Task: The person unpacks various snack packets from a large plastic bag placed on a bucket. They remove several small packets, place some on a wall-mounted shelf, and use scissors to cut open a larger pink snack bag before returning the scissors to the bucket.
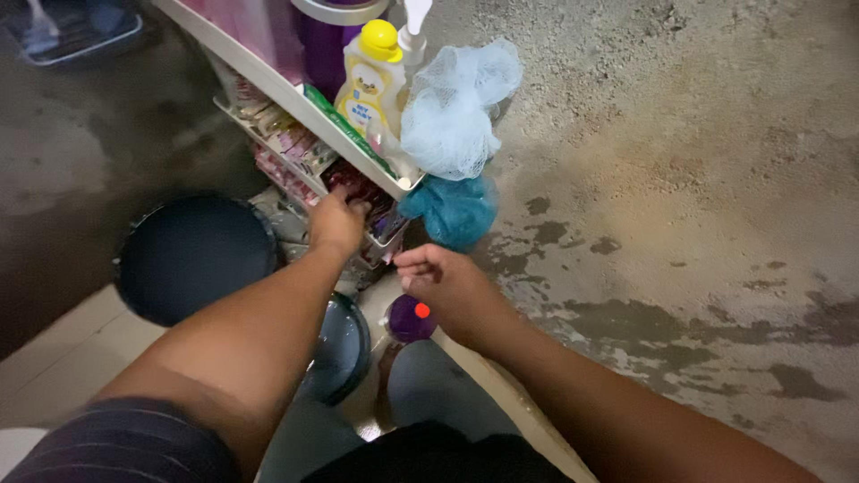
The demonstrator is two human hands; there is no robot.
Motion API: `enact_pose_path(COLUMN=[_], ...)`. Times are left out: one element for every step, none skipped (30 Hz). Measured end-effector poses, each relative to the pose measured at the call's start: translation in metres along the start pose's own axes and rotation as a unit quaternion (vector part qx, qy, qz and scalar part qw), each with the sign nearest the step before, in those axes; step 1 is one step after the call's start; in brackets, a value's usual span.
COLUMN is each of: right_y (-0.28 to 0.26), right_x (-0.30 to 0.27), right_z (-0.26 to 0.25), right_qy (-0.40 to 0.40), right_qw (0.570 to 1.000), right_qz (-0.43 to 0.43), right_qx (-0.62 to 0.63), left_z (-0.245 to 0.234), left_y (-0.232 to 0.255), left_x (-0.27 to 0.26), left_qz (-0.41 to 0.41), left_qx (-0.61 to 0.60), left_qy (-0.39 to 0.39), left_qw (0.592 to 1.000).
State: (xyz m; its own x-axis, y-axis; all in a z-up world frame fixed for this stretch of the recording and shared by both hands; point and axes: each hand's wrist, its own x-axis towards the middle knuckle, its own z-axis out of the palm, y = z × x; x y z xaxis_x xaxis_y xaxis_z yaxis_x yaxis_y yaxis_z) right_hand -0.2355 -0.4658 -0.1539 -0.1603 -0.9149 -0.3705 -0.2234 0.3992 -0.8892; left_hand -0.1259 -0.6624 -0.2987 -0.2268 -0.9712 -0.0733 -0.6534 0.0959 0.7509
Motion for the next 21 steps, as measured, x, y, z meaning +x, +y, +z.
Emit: enact_pose_path(right_y=[0.000,-0.001,-0.002,-0.001,-0.001,-0.001,-0.001,-0.003,-0.006,-0.011,-0.016,-0.022,-0.029,-0.038,-0.047,-0.056,-0.064,-0.070,-0.075,-0.079,-0.082], right_x=[-0.002,-0.003,-0.004,-0.006,-0.011,-0.015,-0.020,-0.024,-0.027,-0.030,-0.036,-0.043,-0.052,-0.061,-0.072,-0.082,-0.092,-0.100,-0.108,-0.113,-0.118], right_z=[0.000,0.001,0.001,0.003,0.004,0.004,0.005,0.006,0.007,0.007,0.007,0.006,0.006,0.006,0.006,0.007,0.010,0.013,0.017,0.019,0.022], right_qy=[0.001,0.000,0.001,0.001,0.001,0.003,0.005,0.006,0.002,-0.001,-0.004,-0.003,-0.001,-0.001,0.005,0.011,0.018,0.029,0.041,0.054,0.049], right_qw=[1.000,1.000,1.000,0.999,0.998,0.998,0.997,0.996,0.995,0.995,0.995,0.994,0.994,0.993,0.993,0.994,0.994,0.993,0.992,0.989,0.987], right_qz=[0.001,-0.002,-0.007,-0.011,-0.015,-0.031,-0.046,-0.064,-0.070,-0.077,-0.083,-0.095,-0.107,-0.119,-0.115,-0.111,-0.107,-0.094,-0.080,-0.068,-0.092], right_qx=[-0.002,-0.005,0.016,0.038,0.060,0.063,0.065,0.067,0.066,0.065,0.064,0.050,0.037,0.025,0.007,-0.011,-0.028,-0.059,-0.089,-0.121,-0.120], left_z=[0.001,0.002,0.001,-0.002,-0.006,-0.013,-0.022,-0.033,-0.046,-0.062,-0.079,-0.097,-0.114,-0.132,-0.149,-0.164,-0.177,-0.188,-0.199,-0.209,-0.219], left_y=[-0.002,-0.005,-0.010,-0.017,-0.022,-0.026,-0.029,-0.030,-0.027,-0.022,-0.016,-0.009,-0.001,0.006,0.014,0.021,0.029,0.035,0.041,0.046,0.050], left_x=[-0.003,-0.007,-0.010,-0.015,-0.022,-0.029,-0.041,-0.054,-0.068,-0.082,-0.099,-0.116,-0.133,-0.150,-0.166,-0.180,-0.194,-0.208,-0.223,-0.236,-0.248], left_qz=[0.006,0.012,0.018,0.026,0.034,0.044,0.056,0.068,0.080,0.060,0.040,0.020,0.029,0.038,0.047,0.034,0.021,0.009,-0.003,-0.013,-0.023], left_qx=[-0.007,-0.014,-0.020,-0.035,-0.050,-0.065,-0.067,-0.070,-0.072,-0.072,-0.072,-0.073,-0.085,-0.097,-0.108,-0.123,-0.138,-0.152,-0.161,-0.172,-0.183], left_qy=[0.016,0.036,0.056,0.051,0.046,0.043,0.030,0.020,0.010,-0.007,-0.024,-0.039,-0.034,-0.027,-0.019,-0.015,-0.010,-0.005,-0.008,-0.010,-0.012], left_qw=[1.000,0.999,0.998,0.998,0.997,0.996,0.996,0.995,0.994,0.996,0.996,0.996,0.995,0.994,0.993,0.992,0.990,0.988,0.987,0.985,0.983])
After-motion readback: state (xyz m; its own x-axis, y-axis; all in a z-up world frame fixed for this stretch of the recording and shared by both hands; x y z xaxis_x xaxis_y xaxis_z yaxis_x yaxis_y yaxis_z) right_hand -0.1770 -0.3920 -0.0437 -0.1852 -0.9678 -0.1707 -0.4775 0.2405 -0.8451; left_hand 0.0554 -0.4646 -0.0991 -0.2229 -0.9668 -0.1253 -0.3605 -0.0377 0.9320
